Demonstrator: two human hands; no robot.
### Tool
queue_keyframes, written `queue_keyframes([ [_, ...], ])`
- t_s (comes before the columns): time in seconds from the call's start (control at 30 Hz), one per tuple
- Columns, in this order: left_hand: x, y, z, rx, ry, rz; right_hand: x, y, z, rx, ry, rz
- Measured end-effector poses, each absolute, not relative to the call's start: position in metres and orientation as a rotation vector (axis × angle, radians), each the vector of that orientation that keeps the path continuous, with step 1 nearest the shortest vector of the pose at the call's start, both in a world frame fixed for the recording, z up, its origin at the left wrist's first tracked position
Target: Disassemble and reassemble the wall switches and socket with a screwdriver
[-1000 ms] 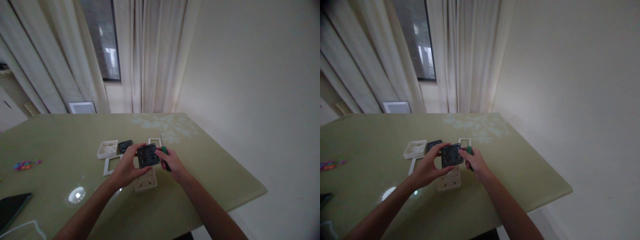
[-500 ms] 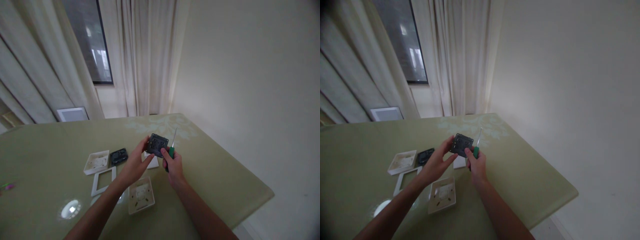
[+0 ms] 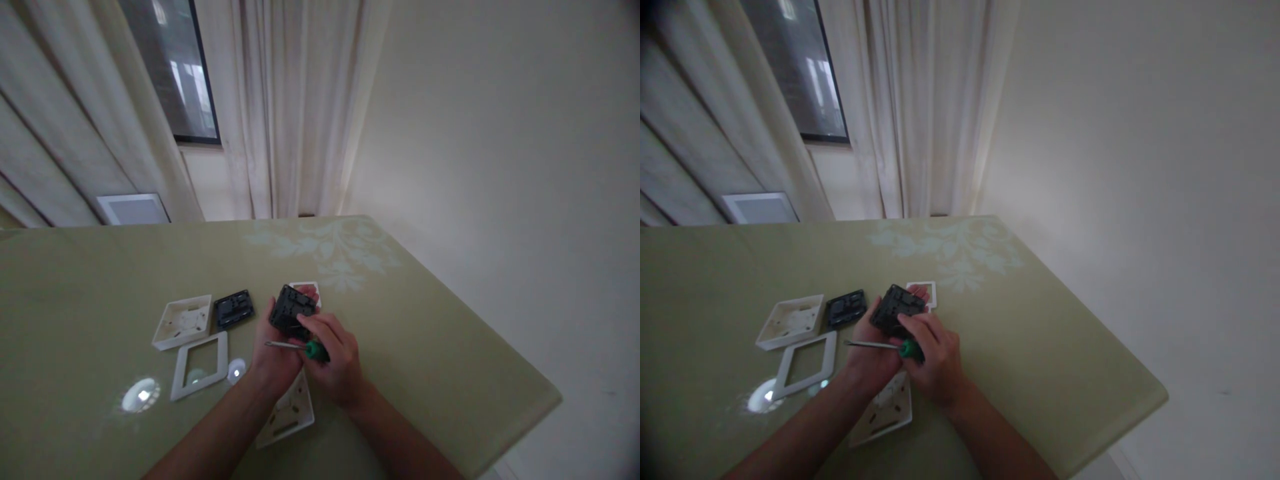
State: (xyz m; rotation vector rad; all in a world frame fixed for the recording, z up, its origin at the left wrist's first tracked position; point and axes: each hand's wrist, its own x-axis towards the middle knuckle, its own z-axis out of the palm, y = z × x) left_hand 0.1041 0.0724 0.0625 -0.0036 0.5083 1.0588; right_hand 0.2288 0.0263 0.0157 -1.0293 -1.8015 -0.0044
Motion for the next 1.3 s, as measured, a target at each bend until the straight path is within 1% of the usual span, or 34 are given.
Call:
queue_keyframes([
  [0.13, 0.104, 0.074, 0.064, -0.056, 0.454, 1.070, 0.236, 0.026, 0.021, -0.980, -1.806, 0.031],
  [0.3, 0.103, 0.074, 0.067, -0.064, 0.435, 1.134, 0.241, 0.030, 0.028, -1.101, -1.688, 0.124],
  [0.7, 0.105, 0.069, 0.085, -0.135, 0.562, 1.122, 0.241, 0.033, 0.024, -1.114, -1.750, 0.246],
  [0.83, 0.105, 0.070, 0.084, -0.086, 0.543, 1.111, 0.243, 0.035, 0.024, -1.125, -1.748, 0.298],
  [0.97, 0.107, 0.070, 0.080, -0.050, 0.575, 1.128, 0.245, 0.034, 0.026, -1.159, -1.777, 0.275],
  [1.3, 0.108, 0.070, 0.056, 0.034, 0.594, 1.109, 0.247, 0.030, 0.024, -1.303, -1.818, 0.272],
])
